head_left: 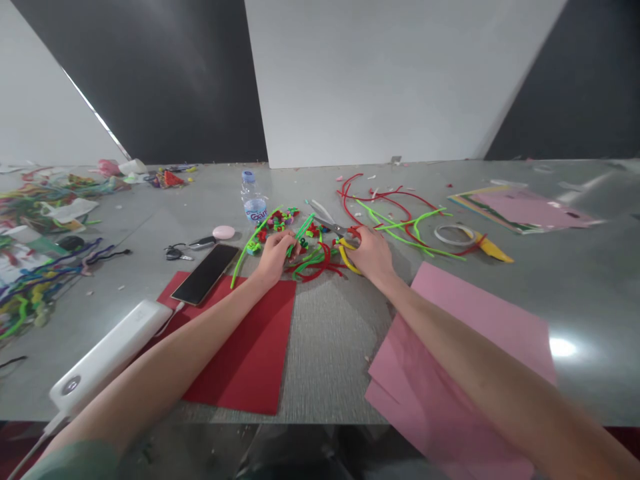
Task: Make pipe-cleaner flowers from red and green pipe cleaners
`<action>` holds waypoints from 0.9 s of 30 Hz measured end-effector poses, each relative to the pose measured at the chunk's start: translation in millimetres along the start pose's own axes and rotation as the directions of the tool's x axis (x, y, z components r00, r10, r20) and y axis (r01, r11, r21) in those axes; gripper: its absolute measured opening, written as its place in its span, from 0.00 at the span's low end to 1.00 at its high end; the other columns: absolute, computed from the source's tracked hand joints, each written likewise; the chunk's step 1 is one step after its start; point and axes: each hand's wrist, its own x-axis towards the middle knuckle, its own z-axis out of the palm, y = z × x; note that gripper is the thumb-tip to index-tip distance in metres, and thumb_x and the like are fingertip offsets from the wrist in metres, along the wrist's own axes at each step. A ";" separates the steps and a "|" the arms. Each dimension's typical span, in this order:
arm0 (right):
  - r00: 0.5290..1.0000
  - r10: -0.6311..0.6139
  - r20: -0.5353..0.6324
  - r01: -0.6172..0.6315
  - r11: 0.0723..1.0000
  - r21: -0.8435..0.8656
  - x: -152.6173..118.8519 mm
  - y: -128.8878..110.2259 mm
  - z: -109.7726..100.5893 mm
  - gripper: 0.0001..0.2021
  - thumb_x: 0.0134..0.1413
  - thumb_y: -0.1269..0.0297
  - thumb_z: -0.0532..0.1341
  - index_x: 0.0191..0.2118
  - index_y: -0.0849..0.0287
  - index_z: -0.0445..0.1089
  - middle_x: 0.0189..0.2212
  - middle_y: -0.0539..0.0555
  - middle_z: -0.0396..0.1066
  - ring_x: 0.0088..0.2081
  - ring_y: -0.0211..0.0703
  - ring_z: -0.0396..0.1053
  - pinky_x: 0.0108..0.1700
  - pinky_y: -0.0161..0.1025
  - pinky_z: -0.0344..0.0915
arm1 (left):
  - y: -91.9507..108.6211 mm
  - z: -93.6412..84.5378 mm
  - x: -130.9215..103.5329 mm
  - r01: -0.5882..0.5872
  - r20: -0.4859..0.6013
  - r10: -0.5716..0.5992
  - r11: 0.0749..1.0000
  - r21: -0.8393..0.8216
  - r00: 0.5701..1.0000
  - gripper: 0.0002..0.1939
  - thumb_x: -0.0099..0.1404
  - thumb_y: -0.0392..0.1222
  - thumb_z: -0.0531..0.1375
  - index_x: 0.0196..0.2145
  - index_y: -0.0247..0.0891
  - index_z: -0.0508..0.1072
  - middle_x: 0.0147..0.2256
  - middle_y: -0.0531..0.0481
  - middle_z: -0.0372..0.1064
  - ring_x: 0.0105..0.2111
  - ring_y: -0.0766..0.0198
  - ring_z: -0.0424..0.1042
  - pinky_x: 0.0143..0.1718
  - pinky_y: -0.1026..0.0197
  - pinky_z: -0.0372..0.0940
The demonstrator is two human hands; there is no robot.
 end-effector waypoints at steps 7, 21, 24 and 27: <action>0.994 0.091 0.052 -0.094 0.994 0.051 -2.9 -7.9 -9.3 0.18 0.62 0.48 0.69 0.49 0.55 0.80 0.44 0.58 0.83 0.45 0.57 0.79 0.41 0.44 0.65 | -2.8 -0.8 1.3 -0.028 0.027 0.027 0.999 0.015 0.999 0.07 0.57 0.40 0.60 0.24 0.41 0.63 0.22 0.53 0.63 0.24 0.66 0.62 0.24 0.65 0.55; 0.992 0.075 0.100 -0.075 0.997 -0.005 -1.6 -14.9 -18.7 0.23 0.63 0.38 0.64 0.32 0.55 0.77 0.29 0.56 0.78 0.29 0.46 0.67 0.32 0.41 0.46 | -0.3 -1.5 -0.5 -0.083 0.072 0.083 0.997 -0.003 0.994 0.10 0.58 0.41 0.60 0.24 0.42 0.61 0.21 0.55 0.60 0.23 0.66 0.61 0.25 0.64 0.56; 0.997 0.034 0.072 -0.038 0.998 0.056 -1.2 -8.8 -16.8 0.29 0.64 0.33 0.59 0.26 0.55 0.68 0.23 0.53 0.69 0.26 0.42 0.59 0.31 0.41 0.45 | 1.4 -1.8 -1.6 -0.104 0.099 0.098 0.993 0.049 0.990 0.09 0.59 0.42 0.58 0.24 0.42 0.60 0.21 0.54 0.61 0.23 0.66 0.60 0.26 0.63 0.56; 0.999 0.037 0.001 -0.037 0.986 0.163 0.0 -1.9 -14.5 0.31 0.61 0.29 0.58 0.26 0.54 0.63 0.22 0.51 0.65 0.26 0.40 0.55 0.31 0.41 0.46 | 2.3 -1.5 -4.4 -0.202 0.152 0.172 0.956 0.214 0.973 0.09 0.61 0.41 0.56 0.24 0.41 0.62 0.23 0.53 0.64 0.26 0.64 0.62 0.31 0.61 0.57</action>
